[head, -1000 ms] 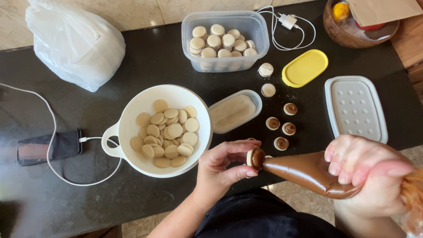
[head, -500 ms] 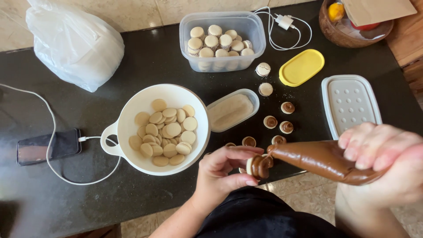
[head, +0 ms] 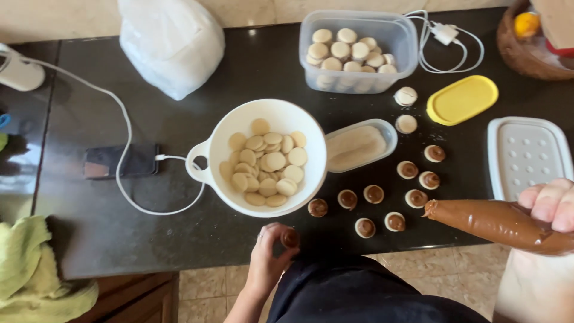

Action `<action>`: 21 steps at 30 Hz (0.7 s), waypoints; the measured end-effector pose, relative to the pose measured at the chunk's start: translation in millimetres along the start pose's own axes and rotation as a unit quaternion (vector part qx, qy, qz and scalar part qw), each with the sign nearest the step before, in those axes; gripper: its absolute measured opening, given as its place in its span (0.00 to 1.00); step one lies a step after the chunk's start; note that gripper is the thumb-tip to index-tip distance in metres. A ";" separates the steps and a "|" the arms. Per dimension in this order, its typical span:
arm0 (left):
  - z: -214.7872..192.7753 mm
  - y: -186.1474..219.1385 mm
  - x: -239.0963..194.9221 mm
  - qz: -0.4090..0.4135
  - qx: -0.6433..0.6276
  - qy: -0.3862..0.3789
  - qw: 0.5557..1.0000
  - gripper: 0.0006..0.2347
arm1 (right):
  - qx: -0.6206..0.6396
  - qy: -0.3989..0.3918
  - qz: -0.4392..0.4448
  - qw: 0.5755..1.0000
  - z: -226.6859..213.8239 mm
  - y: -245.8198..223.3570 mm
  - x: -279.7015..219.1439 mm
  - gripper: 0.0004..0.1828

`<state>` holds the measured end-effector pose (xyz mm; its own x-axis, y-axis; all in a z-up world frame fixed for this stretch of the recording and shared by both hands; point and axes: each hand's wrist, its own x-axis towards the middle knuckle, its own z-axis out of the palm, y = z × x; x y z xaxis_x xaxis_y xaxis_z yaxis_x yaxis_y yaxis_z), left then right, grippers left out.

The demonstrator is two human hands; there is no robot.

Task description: The person washes hands at the sink, dries them with a cloth, then uses a piping bag to fill small round cookies with chocolate cream. They place a second cookie on top to form sandwich cookies and set them aside on the countertop.

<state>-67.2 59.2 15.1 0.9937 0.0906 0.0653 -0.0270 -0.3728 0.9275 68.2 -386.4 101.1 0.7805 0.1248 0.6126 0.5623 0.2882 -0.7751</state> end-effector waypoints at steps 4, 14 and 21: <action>11.3 -35.7 6.7 0.070 0.110 0.015 0.991 0.24 | 0.016 -0.081 -0.025 0.996 -46.4 36.8 -7.9 0.07; -4.4 -13.2 7.2 0.196 0.200 0.077 0.957 0.28 | 0.003 -0.025 0.029 0.999 -30.3 31.1 -22.6 0.09; -70.2 69.1 98.7 0.294 0.300 0.070 0.905 0.06 | 0.020 -0.044 0.080 0.996 -75.3 33.6 -60.2 0.07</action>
